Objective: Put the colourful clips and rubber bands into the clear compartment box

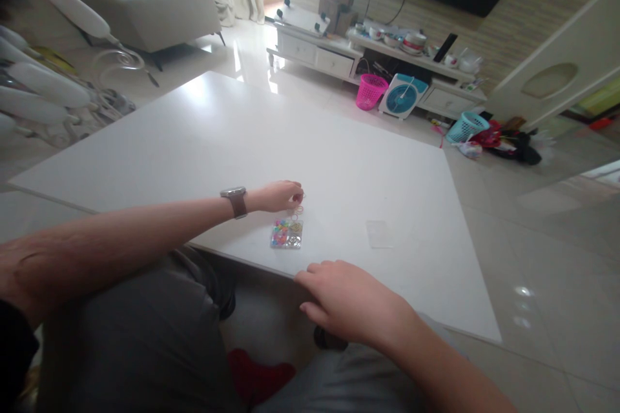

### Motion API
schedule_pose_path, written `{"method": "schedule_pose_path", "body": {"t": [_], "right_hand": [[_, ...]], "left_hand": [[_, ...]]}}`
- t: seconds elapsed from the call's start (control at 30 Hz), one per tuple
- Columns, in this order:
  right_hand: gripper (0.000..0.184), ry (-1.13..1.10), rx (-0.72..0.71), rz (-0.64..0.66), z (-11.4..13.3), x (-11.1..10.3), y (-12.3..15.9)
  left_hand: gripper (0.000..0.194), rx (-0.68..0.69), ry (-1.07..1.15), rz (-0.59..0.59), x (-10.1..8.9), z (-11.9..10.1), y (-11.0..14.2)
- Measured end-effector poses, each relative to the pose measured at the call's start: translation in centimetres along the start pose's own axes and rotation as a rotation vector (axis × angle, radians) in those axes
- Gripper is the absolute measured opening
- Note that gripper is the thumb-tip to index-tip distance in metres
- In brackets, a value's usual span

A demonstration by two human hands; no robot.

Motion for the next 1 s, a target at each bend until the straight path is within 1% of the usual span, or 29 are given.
{"method": "schedule_pose_path", "body": {"t": [0.1, 0.27, 0.47, 0.57, 0.67, 0.77, 0.87, 1.0], "right_hand": [[0.026, 0.003, 0.003, 0.002, 0.0, 0.0, 0.0], [0.026, 0.010, -0.005, -0.003, -0.1, 0.0, 0.1], [0.026, 0.003, -0.007, 0.001, 0.0, 0.0, 0.0], [0.027, 0.002, -0.005, 0.001, -0.1, 0.1, 0.0], [0.027, 0.001, -0.005, -0.006, -0.2, 0.1, 0.1], [0.026, 0.001, -0.004, 0.000, -0.1, 0.0, 0.0], [0.024, 0.001, 0.002, 0.011, 0.0, -0.1, -0.1], [0.023, 0.004, -0.005, 0.006, 0.1, -0.1, -0.1]], "left_hand": [[0.019, -0.043, -0.012, 0.001, -0.2, 0.7, -0.2], [0.018, -0.085, 0.009, 0.061, 0.4, 1.4, -0.3], [0.018, -0.126, -0.058, 0.106, 1.0, 1.0, -0.1], [0.019, -0.123, -0.094, 0.088, 0.8, 0.9, -0.2], [0.018, -0.087, -0.038, 0.073, 0.5, 0.4, -0.3], [0.016, -0.053, 0.011, 0.095, 0.6, -0.1, -0.3], [0.015, -0.071, 0.004, 0.105, 0.8, -0.3, -0.3], [0.022, -0.085, -0.008, 0.089, 0.9, -0.5, -0.3]]}}
Point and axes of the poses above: each hand's wrist, its own y-axis away from the middle knuckle, its own x-axis out of the palm, z = x × y, the point moved 7 cm from there along -y, towards the middle knuckle, and after that the axes turned 14 degrees about -x, right-handed, at the moved point
